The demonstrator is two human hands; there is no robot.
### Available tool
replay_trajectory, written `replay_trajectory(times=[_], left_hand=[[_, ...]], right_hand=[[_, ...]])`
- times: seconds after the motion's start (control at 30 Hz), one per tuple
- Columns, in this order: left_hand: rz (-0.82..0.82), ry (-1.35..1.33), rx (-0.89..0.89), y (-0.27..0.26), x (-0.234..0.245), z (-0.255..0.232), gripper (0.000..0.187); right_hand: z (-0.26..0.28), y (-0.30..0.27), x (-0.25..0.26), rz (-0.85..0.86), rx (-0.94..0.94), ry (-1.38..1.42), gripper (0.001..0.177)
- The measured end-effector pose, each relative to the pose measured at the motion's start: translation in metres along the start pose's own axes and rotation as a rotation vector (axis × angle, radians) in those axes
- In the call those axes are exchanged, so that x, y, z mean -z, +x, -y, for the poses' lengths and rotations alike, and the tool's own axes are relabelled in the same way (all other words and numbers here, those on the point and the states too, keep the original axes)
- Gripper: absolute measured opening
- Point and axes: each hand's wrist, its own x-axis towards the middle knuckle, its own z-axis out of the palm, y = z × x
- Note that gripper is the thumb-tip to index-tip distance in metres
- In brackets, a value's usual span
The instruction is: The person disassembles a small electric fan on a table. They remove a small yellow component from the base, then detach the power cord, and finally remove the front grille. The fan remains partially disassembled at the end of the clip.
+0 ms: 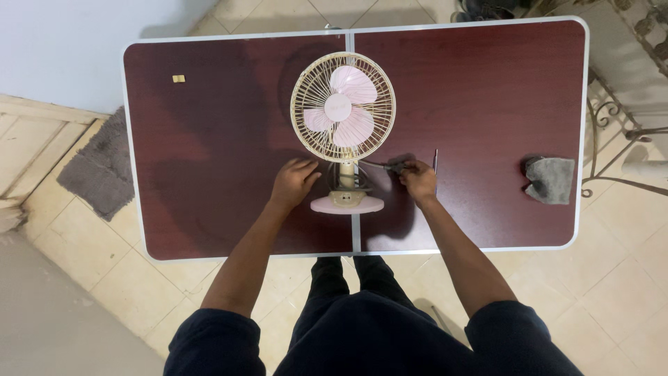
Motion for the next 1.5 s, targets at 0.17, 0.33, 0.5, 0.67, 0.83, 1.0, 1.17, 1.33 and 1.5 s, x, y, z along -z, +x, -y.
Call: replay_trajectory(times=[0.17, 0.33, 0.5, 0.67, 0.83, 1.0, 1.17, 1.33, 1.5], left_hand=[[0.099, -0.046, 0.05, -0.003, -0.009, 0.006, 0.03], [0.169, -0.029, 0.11, 0.001, -0.017, 0.005, 0.026], [0.186, -0.018, 0.096, 0.004, -0.018, 0.002, 0.025], [0.104, 0.003, 0.054, 0.002, -0.008, -0.003, 0.022], [0.047, -0.018, -0.003, 0.003, 0.0, -0.009, 0.02], [0.038, -0.007, 0.005, 0.004, -0.004, -0.009, 0.019], [0.043, 0.021, 0.037, -0.002, -0.012, -0.003, 0.025], [0.049, 0.079, 0.067, -0.012, -0.011, -0.001, 0.029], [0.024, 0.067, 0.119, -0.025, 0.001, -0.013, 0.027]], right_hand=[[0.023, -0.024, -0.007, -0.181, 0.316, -0.708, 0.03], [0.053, -0.029, -0.032, -0.066, 0.518, -0.94, 0.035], [0.08, -0.018, -0.055, 0.247, 0.47, -1.024, 0.038], [0.082, -0.016, -0.058, 0.378, 0.36, -1.017, 0.041], [0.064, -0.009, -0.061, 0.359, 0.395, -0.986, 0.034], [0.047, -0.005, -0.063, 0.333, 0.43, -0.91, 0.023], [0.053, -0.01, -0.05, 0.281, 0.361, -0.983, 0.024], [0.056, -0.034, -0.024, 0.118, 0.271, -0.982, 0.025], [0.043, -0.059, 0.003, 0.025, 0.099, -0.958, 0.026]])
